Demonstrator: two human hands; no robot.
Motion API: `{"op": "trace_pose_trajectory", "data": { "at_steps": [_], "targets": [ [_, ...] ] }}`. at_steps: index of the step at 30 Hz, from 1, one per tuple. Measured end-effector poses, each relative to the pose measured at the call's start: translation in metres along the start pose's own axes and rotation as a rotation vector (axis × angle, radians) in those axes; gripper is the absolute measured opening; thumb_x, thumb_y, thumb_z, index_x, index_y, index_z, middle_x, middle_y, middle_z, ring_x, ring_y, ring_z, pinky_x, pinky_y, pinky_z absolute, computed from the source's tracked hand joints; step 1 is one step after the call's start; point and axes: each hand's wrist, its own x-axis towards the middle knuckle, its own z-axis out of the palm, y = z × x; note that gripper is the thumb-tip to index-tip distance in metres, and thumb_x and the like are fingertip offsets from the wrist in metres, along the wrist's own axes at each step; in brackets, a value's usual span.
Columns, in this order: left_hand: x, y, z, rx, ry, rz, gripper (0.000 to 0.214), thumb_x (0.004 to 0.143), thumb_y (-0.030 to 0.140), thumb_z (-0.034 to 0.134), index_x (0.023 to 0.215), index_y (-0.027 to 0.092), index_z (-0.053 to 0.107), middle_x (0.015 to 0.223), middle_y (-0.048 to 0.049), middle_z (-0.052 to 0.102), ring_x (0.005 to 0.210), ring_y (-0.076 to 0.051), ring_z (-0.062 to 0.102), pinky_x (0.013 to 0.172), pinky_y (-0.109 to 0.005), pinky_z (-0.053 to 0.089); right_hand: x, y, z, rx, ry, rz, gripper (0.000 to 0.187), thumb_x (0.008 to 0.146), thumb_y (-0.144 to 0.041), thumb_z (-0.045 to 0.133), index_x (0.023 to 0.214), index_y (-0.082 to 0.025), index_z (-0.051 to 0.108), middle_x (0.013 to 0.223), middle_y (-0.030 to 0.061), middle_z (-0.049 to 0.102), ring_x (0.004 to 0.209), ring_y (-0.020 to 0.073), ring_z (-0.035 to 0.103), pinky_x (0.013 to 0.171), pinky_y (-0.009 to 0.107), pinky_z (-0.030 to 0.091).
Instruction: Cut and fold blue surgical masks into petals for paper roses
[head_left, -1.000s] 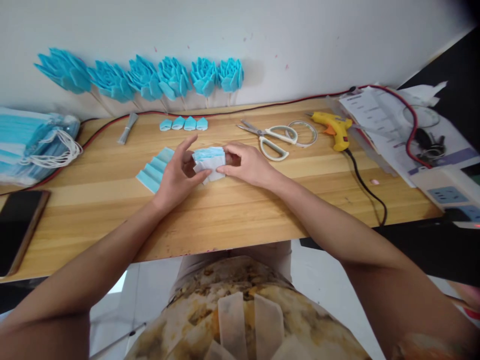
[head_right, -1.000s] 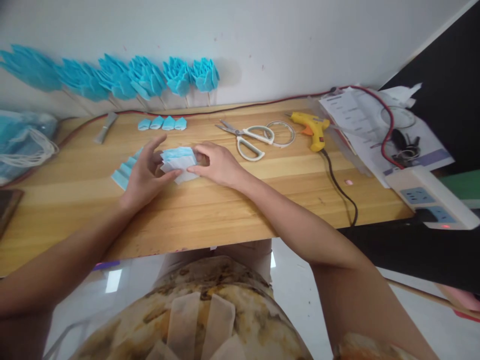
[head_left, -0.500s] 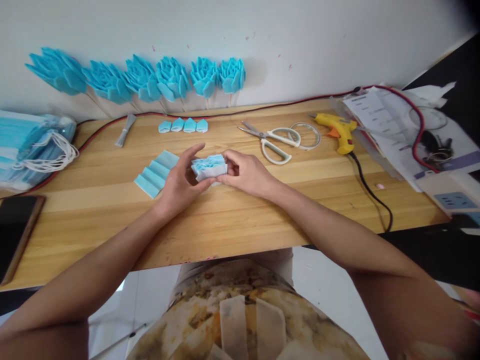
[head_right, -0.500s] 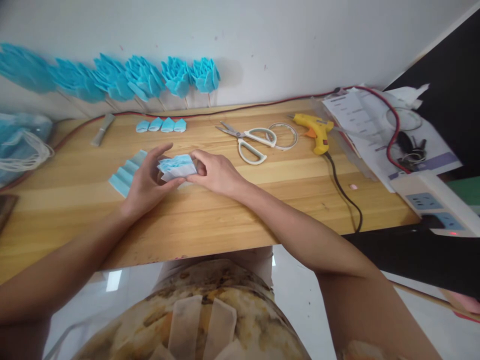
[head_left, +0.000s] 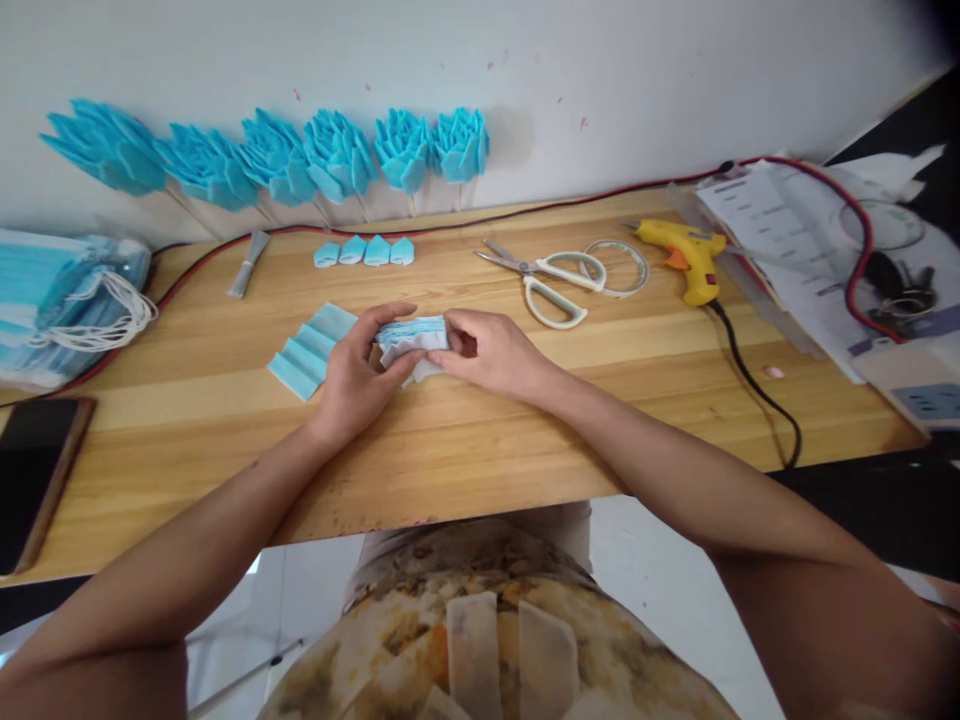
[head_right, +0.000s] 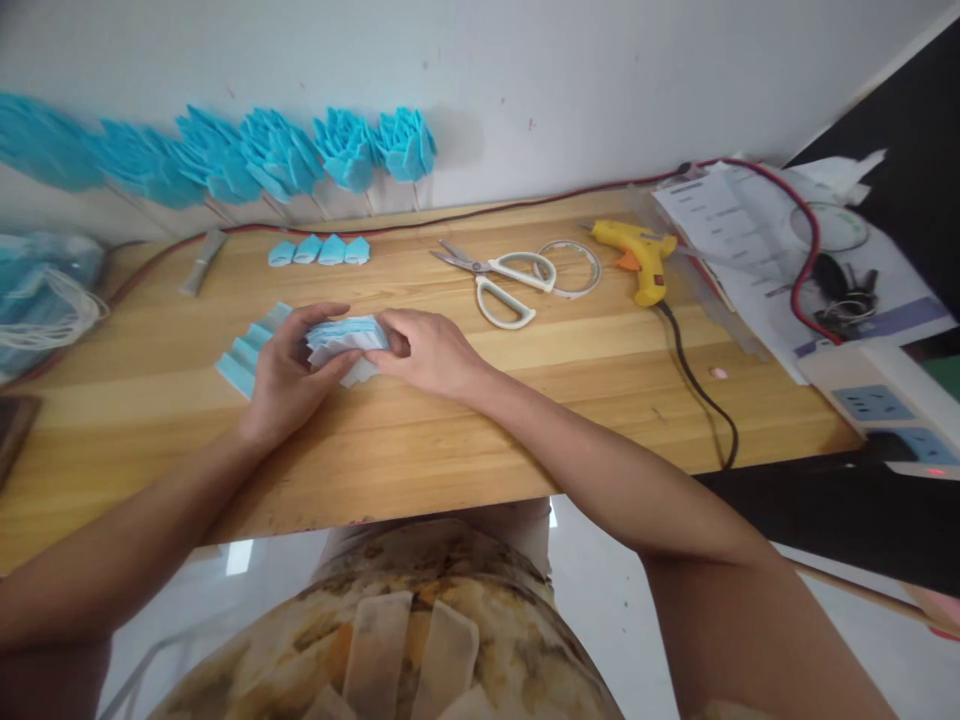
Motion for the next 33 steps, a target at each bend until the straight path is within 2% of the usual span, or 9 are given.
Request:
{"op": "trace_pose_trajectory", "data": {
  "at_steps": [5, 10, 14, 17, 23, 26, 29, 31, 33],
  "targets": [
    [0.001, -0.003, 0.001, -0.175, 0.025, -0.115, 0.040, 0.081, 0.039, 0.073, 0.113, 0.018, 0.060, 0.107, -0.0066, 0.068, 0.096, -0.020, 0.065, 0.083, -0.033, 0.055, -0.001, -0.002, -0.001, 0.056, 0.145, -0.135, 0.012, 0.084, -0.032, 0.062, 0.081, -0.021, 0.059, 0.102, 0.0068, 0.070, 0.097, 0.0213, 0.061, 0.087, 0.037, 0.044],
    [0.005, 0.000, 0.000, -0.387, 0.005, -0.224, 0.036, 0.075, 0.042, 0.078, 0.095, 0.017, 0.063, 0.089, -0.0038, 0.068, 0.081, -0.017, 0.063, 0.074, -0.032, 0.054, -0.005, -0.005, -0.003, 0.140, 0.205, -0.053, 0.014, 0.089, -0.034, 0.059, 0.087, -0.020, 0.061, 0.089, 0.0025, 0.071, 0.081, 0.0164, 0.061, 0.078, 0.031, 0.045],
    [0.006, 0.005, -0.002, -0.441, -0.074, -0.245, 0.040, 0.073, 0.046, 0.080, 0.094, 0.017, 0.064, 0.089, -0.0044, 0.069, 0.079, -0.018, 0.063, 0.071, -0.032, 0.053, -0.006, -0.004, -0.003, 0.104, 0.218, -0.045, 0.021, 0.092, -0.040, 0.056, 0.089, -0.020, 0.062, 0.082, 0.0008, 0.067, 0.073, 0.0138, 0.056, 0.071, 0.028, 0.042],
    [0.005, 0.007, -0.003, -0.430, -0.129, -0.239, 0.038, 0.075, 0.044, 0.079, 0.096, 0.015, 0.066, 0.085, -0.0040, 0.069, 0.075, -0.017, 0.062, 0.067, -0.030, 0.051, -0.007, -0.004, -0.005, 0.036, 0.194, -0.082, 0.022, 0.096, -0.038, 0.053, 0.093, -0.019, 0.064, 0.085, 0.0019, 0.069, 0.075, 0.0143, 0.058, 0.073, 0.029, 0.043],
    [0.002, 0.009, -0.001, -0.437, -0.115, -0.201, 0.025, 0.079, 0.037, 0.075, 0.090, 0.015, 0.069, 0.080, -0.0024, 0.069, 0.071, -0.015, 0.060, 0.066, -0.027, 0.048, -0.009, -0.009, -0.006, -0.081, 0.162, -0.207, 0.019, 0.096, -0.033, 0.055, 0.092, -0.021, 0.070, 0.088, 0.0029, 0.074, 0.084, 0.0174, 0.066, 0.085, 0.033, 0.046],
    [0.002, 0.010, -0.001, -0.463, -0.081, -0.224, 0.023, 0.078, 0.037, 0.076, 0.083, 0.015, 0.070, 0.077, -0.0026, 0.070, 0.070, -0.014, 0.059, 0.066, -0.027, 0.048, -0.009, -0.011, -0.003, 0.028, 0.161, -0.155, 0.019, 0.090, -0.034, 0.062, 0.102, -0.022, 0.068, 0.101, 0.0037, 0.075, 0.092, 0.0186, 0.067, 0.088, 0.034, 0.049],
    [0.002, 0.010, 0.000, -0.607, -0.002, -0.285, 0.024, 0.077, 0.037, 0.078, 0.086, 0.016, 0.072, 0.084, -0.0032, 0.072, 0.076, -0.016, 0.062, 0.072, -0.028, 0.050, -0.008, -0.011, 0.000, 0.189, 0.115, -0.037, 0.041, 0.079, -0.037, 0.073, 0.116, -0.022, 0.062, 0.113, 0.0051, 0.072, 0.096, 0.0197, 0.066, 0.085, 0.034, 0.052],
    [0.003, 0.008, 0.001, -0.716, 0.024, -0.316, 0.025, 0.077, 0.037, 0.080, 0.089, 0.017, 0.072, 0.086, -0.0026, 0.073, 0.079, -0.016, 0.064, 0.075, -0.029, 0.051, -0.006, -0.009, 0.001, 0.247, 0.076, 0.031, 0.038, 0.078, -0.036, 0.073, 0.111, -0.021, 0.062, 0.103, 0.0039, 0.072, 0.089, 0.0185, 0.066, 0.080, 0.034, 0.053],
    [0.003, 0.005, 0.002, -0.796, 0.017, -0.337, 0.026, 0.077, 0.037, 0.080, 0.092, 0.018, 0.072, 0.087, -0.0024, 0.073, 0.080, -0.016, 0.065, 0.077, -0.030, 0.052, -0.004, -0.007, 0.000, 0.267, 0.073, 0.060, 0.024, 0.080, -0.034, 0.069, 0.099, -0.020, 0.064, 0.091, 0.0022, 0.071, 0.082, 0.0169, 0.064, 0.077, 0.033, 0.052]
  ]
}}
